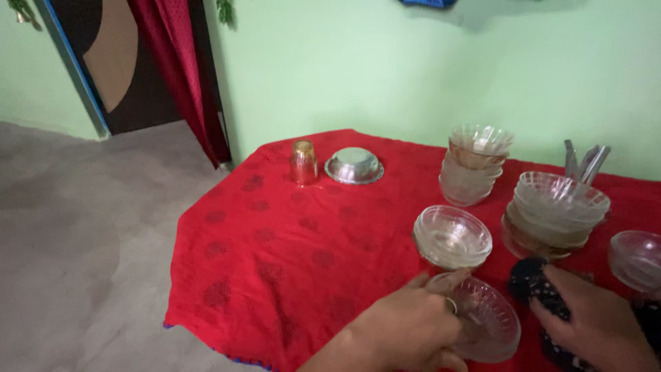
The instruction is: The person wipes glass bowls one by one with a cloth, handling each bowl individually and then placing it on a table covered with a red cloth.
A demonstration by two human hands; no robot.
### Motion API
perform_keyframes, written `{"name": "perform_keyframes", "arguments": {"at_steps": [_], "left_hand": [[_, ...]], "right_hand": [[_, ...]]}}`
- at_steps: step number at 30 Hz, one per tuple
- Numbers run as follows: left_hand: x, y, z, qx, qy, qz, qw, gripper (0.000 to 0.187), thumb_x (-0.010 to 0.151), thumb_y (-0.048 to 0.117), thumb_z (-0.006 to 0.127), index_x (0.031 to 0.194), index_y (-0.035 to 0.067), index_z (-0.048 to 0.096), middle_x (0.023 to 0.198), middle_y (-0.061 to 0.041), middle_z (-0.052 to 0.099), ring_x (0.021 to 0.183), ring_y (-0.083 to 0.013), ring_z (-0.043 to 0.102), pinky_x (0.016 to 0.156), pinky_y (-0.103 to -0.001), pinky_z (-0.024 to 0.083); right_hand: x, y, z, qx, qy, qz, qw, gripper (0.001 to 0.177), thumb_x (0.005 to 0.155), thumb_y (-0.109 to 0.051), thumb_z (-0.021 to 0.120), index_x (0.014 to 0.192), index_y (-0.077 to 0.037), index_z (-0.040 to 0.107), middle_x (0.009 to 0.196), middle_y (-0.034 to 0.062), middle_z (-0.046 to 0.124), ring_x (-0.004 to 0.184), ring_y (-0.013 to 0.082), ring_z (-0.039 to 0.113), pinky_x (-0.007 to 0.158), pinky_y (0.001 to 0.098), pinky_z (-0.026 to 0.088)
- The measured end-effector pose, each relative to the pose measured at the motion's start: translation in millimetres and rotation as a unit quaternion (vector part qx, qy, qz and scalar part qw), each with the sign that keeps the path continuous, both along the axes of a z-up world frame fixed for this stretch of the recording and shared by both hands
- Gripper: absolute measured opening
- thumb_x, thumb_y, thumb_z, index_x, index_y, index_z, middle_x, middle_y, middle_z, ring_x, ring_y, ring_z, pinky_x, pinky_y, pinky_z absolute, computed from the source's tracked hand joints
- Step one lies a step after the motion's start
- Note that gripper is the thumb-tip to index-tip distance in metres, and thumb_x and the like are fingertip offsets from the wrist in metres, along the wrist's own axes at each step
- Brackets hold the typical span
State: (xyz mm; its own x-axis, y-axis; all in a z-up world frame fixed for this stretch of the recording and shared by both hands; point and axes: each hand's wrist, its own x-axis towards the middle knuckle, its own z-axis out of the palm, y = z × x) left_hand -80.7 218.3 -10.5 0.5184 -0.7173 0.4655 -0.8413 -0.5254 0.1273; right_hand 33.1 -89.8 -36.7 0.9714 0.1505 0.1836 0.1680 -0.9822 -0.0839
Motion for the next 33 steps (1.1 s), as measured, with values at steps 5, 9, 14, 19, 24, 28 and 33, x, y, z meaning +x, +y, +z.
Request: {"name": "perform_keyframes", "arguments": {"at_steps": [5, 9, 14, 19, 24, 28, 33], "left_hand": [[7.1, 6.4, -3.7, 0.071, -0.017, -0.004, 0.997, 0.038, 0.088, 0.038, 0.072, 0.081, 0.002, 0.077, 0.085, -0.017, 0.075, 0.150, -0.0436, 0.042, 0.125, -0.046, 0.038], [5.3, 23.8, -1.6, 0.017, -0.049, -0.030, 0.998, 0.036, 0.093, 0.036, 0.072, 0.083, 0.001, 0.074, 0.095, -0.020, 0.073, 0.147, -0.0449, 0.047, 0.123, -0.048, 0.041], [0.0, 61.0, 17.4, 0.024, -0.008, 0.021, 0.999, 0.030, 0.086, 0.032, 0.075, 0.097, 0.004, 0.077, 0.109, -0.021, 0.074, 0.140, -0.0435, 0.050, 0.114, -0.051, 0.045], [4.3, 89.3, 26.9, 0.018, -0.027, 0.055, 0.998, 0.037, 0.084, 0.029, 0.074, 0.115, 0.008, 0.076, 0.108, -0.022, 0.074, 0.138, -0.0461, 0.046, 0.105, -0.056, 0.043], [25.7, 102.5, 8.6, 0.037, 0.136, 0.179, 0.974, 0.041, 0.094, 0.037, 0.068, 0.130, 0.016, 0.071, 0.102, -0.024, 0.072, 0.120, -0.0374, 0.062, 0.121, -0.047, 0.041], [44.4, 101.4, -11.8, -0.038, 0.018, 0.137, 0.990, 0.042, 0.096, 0.037, 0.070, 0.125, 0.008, 0.072, 0.124, -0.017, 0.072, 0.125, -0.0353, 0.058, 0.120, -0.048, 0.042], [61.8, 98.6, -15.9, -0.044, 0.005, 0.159, 0.986, 0.042, 0.089, 0.038, 0.072, 0.118, 0.008, 0.075, 0.115, -0.019, 0.073, 0.148, -0.0387, 0.040, 0.114, -0.053, 0.036]], "right_hand": [[-5.4, 6.6, 4.1, -0.011, 0.013, -0.027, 0.999, 0.059, 0.083, -0.040, 0.073, 0.136, -0.019, 0.057, 0.106, 0.0078, 0.075, 0.095, 0.0219, 0.076, 0.084, 0.0357, 0.062], [-3.3, 7.4, 9.5, 0.028, 0.017, -0.006, 0.999, 0.060, 0.082, -0.037, 0.074, 0.137, -0.022, 0.057, 0.112, 0.0083, 0.074, 0.101, 0.0246, 0.077, 0.088, 0.0381, 0.061], [0.7, 12.4, 14.9, 0.003, 0.079, -0.040, 0.996, 0.052, 0.086, -0.041, 0.070, 0.134, -0.025, 0.056, 0.115, 0.0047, 0.076, 0.104, 0.0208, 0.079, 0.095, 0.0372, 0.062], [0.7, 12.8, 13.4, -0.022, 0.073, -0.036, 0.996, 0.048, 0.086, -0.042, 0.068, 0.130, -0.027, 0.054, 0.119, 0.0022, 0.074, 0.110, 0.0195, 0.077, 0.100, 0.0379, 0.061], [3.8, 11.6, 11.6, -0.039, 0.060, -0.030, 0.997, 0.052, 0.085, -0.043, 0.069, 0.130, -0.023, 0.053, 0.116, 0.0052, 0.074, 0.107, 0.0207, 0.078, 0.098, 0.0379, 0.061], [3.4, 15.1, 15.6, -0.043, 0.098, -0.043, 0.993, 0.049, 0.090, -0.044, 0.068, 0.130, -0.019, 0.055, 0.110, 0.0058, 0.077, 0.099, 0.0179, 0.076, 0.092, 0.0349, 0.063], [9.9, 10.6, 10.4, -0.049, 0.087, -0.037, 0.994, 0.055, 0.089, -0.043, 0.069, 0.135, -0.018, 0.053, 0.109, 0.0072, 0.076, 0.099, 0.0173, 0.080, 0.094, 0.0336, 0.062]]}}
